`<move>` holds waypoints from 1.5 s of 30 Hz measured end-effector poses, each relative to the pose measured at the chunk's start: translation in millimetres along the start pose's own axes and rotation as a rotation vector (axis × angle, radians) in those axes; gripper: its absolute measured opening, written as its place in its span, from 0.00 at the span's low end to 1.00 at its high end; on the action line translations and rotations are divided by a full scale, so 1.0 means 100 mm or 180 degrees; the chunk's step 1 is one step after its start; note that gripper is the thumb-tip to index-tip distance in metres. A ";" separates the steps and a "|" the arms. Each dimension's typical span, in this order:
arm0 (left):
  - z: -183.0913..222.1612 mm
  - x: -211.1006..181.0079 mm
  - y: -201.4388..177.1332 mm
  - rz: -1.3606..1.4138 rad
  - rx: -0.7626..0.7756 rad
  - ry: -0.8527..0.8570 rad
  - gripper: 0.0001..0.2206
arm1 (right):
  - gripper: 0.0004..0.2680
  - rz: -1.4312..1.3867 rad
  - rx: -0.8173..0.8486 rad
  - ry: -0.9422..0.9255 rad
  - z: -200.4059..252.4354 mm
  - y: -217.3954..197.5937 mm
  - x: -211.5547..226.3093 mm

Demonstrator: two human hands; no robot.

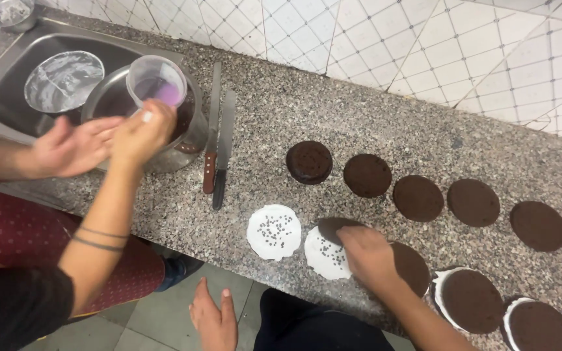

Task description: The person presses chocolate cake tops onto cream-covered cake bases arranged on the counter, then squeezes syrup from a green plastic bottle over the assembled cakes one by one. They then scoop white cream from a bucket with a spatula and spread it onto a cake top.

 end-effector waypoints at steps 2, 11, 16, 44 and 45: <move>0.01 -0.04 0.01 0.0010 0.0115 0.0090 0.30 | 0.11 0.0232 -0.0021 -0.0560 0.04 0.00 0.19; 0.00 -0.34 -0.06 0.0016 0.0407 0.0215 0.30 | 0.15 -0.0302 0.0600 -0.0543 0.22 0.12 0.43; 0.00 -0.73 -0.09 0.0159 0.0655 0.0340 0.28 | 0.17 -0.0383 0.0718 -0.0388 0.29 0.14 0.43; 0.38 -1.94 1.23 -0.1140 0.1767 0.2975 0.34 | 0.15 -0.2711 0.0191 0.4557 3.02 -0.02 -0.06; 0.39 -1.93 1.23 -0.1182 0.1825 0.3036 0.34 | 0.15 -0.2747 0.0131 0.4626 2.98 -0.05 -0.02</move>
Point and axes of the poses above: each hand's wrist, its own z-axis away from the middle knuckle, its own y-axis out of the palm, x = y × z, the point moved 4 cm from there along -z, towards the middle knuckle, and after that the axes turned 9 degrees about -y, right-handed, at the moved point
